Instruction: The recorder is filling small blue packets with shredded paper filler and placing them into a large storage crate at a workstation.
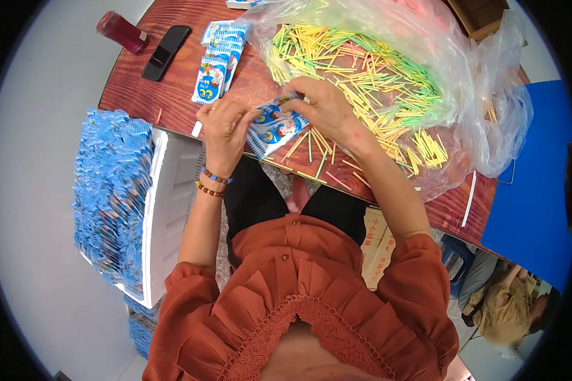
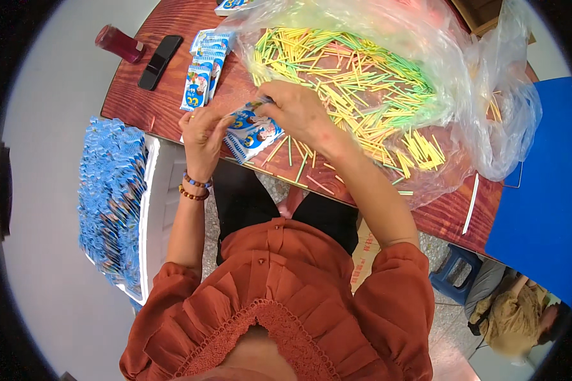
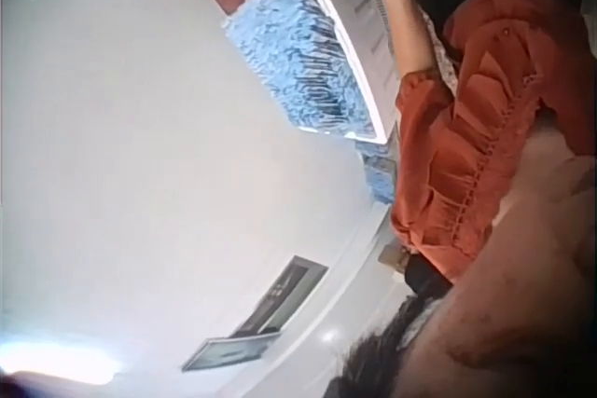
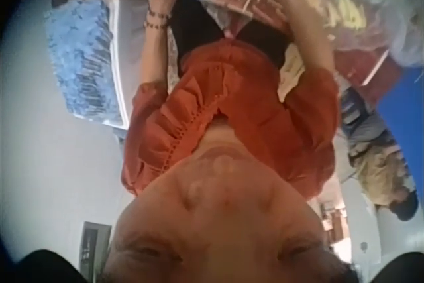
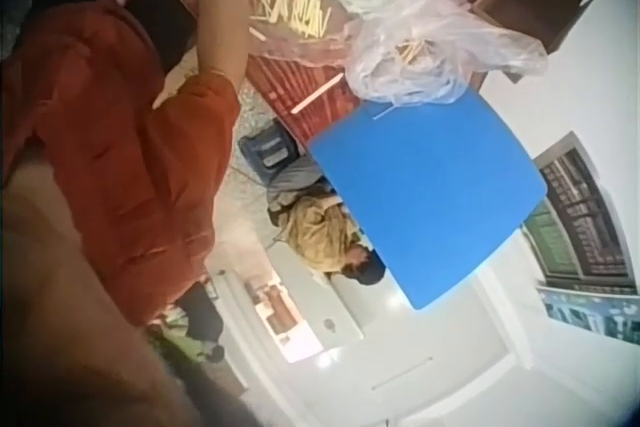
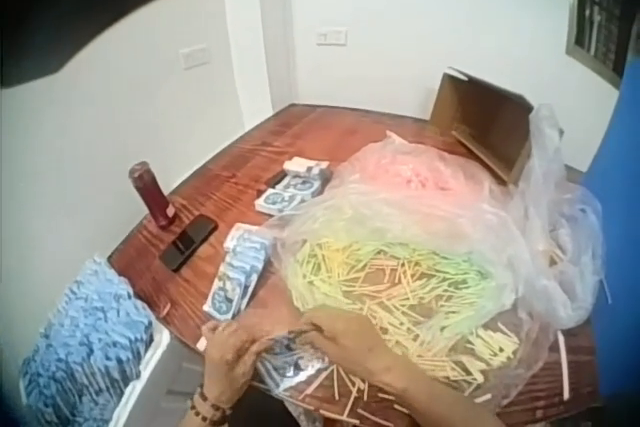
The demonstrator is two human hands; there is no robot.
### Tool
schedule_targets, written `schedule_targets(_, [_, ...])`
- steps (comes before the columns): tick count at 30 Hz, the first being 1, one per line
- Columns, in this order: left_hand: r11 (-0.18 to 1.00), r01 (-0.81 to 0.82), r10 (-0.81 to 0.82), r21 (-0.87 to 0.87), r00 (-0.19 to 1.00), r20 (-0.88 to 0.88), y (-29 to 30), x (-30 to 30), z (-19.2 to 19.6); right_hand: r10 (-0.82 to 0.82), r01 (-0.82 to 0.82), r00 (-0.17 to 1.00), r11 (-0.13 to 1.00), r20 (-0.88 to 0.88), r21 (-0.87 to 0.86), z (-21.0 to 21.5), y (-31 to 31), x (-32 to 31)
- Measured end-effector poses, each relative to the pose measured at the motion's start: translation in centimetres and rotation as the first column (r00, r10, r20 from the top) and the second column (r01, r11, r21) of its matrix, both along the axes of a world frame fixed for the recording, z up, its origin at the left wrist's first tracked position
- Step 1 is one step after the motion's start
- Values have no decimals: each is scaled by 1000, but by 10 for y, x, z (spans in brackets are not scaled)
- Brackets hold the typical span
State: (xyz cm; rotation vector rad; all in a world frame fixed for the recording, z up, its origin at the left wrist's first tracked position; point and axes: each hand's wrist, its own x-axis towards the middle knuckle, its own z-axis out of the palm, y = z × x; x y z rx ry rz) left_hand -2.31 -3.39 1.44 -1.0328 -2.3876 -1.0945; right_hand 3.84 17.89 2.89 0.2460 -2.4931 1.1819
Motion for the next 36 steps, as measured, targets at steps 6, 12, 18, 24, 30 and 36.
schedule_targets(6, [778,-200,-325,595,683,655,17,9,-7,87,91,931,885,355,-457,-13,-5,-6])
schedule_targets(12, [986,-50,3,157,958,288,13,-2,-23,-66,58,991,996,-120,-64,-15,-1,-7])
schedule_targets(18, [839,18,-176,544,955,240,21,-2,-21,108,-32,989,825,101,-565,-8,-7,0])
schedule_targets(24, [598,-184,-504,780,671,544,31,18,-7,88,4,987,826,136,-563,0,-5,12])
schedule_targets(30, [583,-274,-494,765,628,601,42,34,-17,110,54,976,715,188,-697,-4,-2,26])
schedule_targets(36, [617,-367,-477,697,530,701,46,35,-23,95,41,981,749,168,-662,-16,2,35])
